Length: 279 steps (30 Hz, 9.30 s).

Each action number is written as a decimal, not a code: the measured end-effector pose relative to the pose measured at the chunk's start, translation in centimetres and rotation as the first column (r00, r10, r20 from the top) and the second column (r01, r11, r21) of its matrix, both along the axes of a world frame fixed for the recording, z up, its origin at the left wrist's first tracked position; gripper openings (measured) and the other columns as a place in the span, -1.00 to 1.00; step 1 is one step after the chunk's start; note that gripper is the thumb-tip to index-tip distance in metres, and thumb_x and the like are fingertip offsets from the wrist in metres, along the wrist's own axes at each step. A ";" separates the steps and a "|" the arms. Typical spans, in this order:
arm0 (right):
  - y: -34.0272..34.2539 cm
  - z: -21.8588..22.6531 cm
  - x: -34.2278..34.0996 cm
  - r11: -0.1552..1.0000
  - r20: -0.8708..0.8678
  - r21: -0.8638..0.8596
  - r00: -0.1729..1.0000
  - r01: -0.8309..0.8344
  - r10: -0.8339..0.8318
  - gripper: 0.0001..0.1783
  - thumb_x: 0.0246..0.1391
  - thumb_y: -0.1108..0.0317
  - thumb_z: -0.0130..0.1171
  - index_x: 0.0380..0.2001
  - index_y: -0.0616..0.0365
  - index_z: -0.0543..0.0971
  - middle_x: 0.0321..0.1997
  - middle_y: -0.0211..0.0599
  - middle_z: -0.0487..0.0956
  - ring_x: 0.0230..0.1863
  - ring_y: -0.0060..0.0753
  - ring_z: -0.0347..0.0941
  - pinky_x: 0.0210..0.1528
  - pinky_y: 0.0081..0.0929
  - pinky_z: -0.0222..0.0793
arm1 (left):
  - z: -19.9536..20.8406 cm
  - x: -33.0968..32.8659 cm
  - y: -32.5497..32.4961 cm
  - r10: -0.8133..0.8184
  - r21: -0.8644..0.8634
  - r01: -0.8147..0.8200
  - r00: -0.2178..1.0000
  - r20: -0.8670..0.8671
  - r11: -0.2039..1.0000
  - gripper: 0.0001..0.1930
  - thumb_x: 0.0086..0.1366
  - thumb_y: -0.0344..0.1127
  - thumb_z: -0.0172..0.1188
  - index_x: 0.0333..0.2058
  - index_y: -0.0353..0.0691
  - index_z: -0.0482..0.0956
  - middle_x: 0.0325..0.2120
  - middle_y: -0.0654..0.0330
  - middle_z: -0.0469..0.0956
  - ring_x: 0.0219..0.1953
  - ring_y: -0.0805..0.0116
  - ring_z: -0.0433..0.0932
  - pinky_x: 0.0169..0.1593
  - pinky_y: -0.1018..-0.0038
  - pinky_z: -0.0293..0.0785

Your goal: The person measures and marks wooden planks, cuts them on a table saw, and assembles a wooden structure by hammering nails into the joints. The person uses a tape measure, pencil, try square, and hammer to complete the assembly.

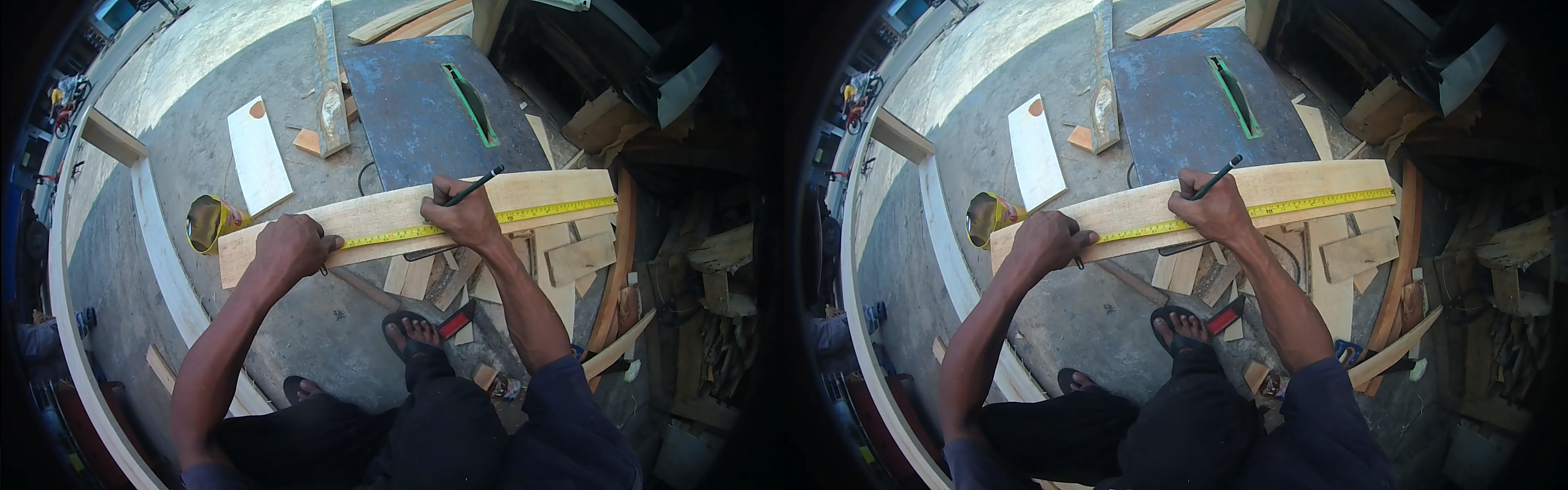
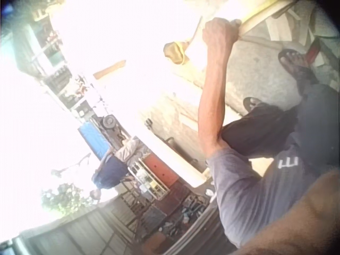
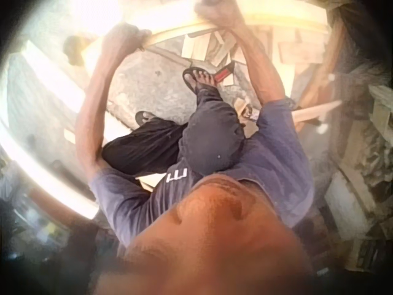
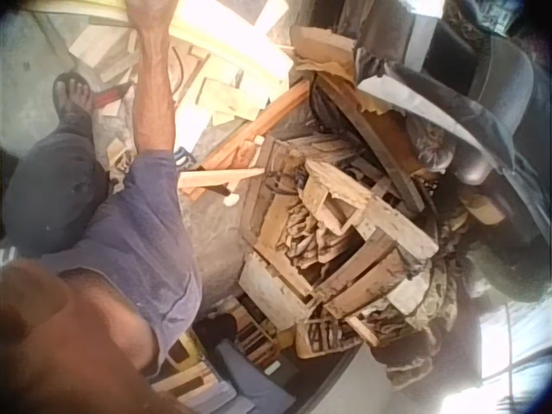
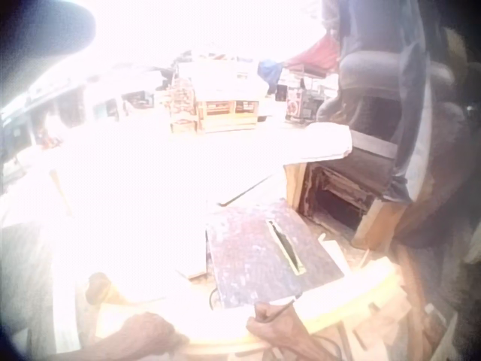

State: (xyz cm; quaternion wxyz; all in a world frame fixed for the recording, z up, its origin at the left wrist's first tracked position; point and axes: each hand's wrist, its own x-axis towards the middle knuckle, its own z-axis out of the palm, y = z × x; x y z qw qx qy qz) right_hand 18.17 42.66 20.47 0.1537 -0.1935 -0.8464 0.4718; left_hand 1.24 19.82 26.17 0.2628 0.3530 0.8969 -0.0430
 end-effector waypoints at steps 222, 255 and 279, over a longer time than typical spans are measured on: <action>17.2 -0.2 5.4 0.811 0.374 0.565 0.831 0.149 -0.413 -0.35 0.51 0.02 -0.18 -0.37 0.27 0.74 -0.35 0.17 0.69 -0.21 0.16 0.61 0.12 0.01 0.25 | -7.3 -8.8 10.6 0.217 0.341 -0.158 0.966 -0.143 0.927 -0.19 0.47 0.32 -0.06 -0.48 -0.43 0.73 -0.50 -0.32 0.65 -0.35 -0.30 0.68 -0.16 -0.03 0.54; 19.6 0.3 2.8 0.813 0.418 0.571 0.813 0.111 -0.405 -0.31 0.51 0.00 -0.22 -0.30 0.39 0.71 -0.26 0.30 0.67 -0.13 0.36 0.60 0.24 0.15 0.27 | -7.5 -11.2 13.0 0.220 0.354 -0.161 0.966 -0.134 0.921 -0.22 0.44 0.33 -0.04 -0.37 -0.42 0.76 -0.39 -0.35 0.68 -0.24 -0.33 0.70 -0.06 -0.03 0.59; 22.5 -0.7 0.0 0.774 0.384 0.622 0.817 0.115 -0.430 -0.32 0.47 0.04 -0.19 -0.40 0.39 0.72 -0.28 0.34 0.66 -0.13 0.36 0.62 0.20 0.09 0.35 | -7.3 -13.2 15.6 0.237 0.405 -0.175 0.966 -0.107 0.897 -0.28 0.44 0.22 -0.01 -0.29 -0.48 0.74 -0.30 -0.44 0.66 -0.18 -0.41 0.68 0.01 -0.08 0.58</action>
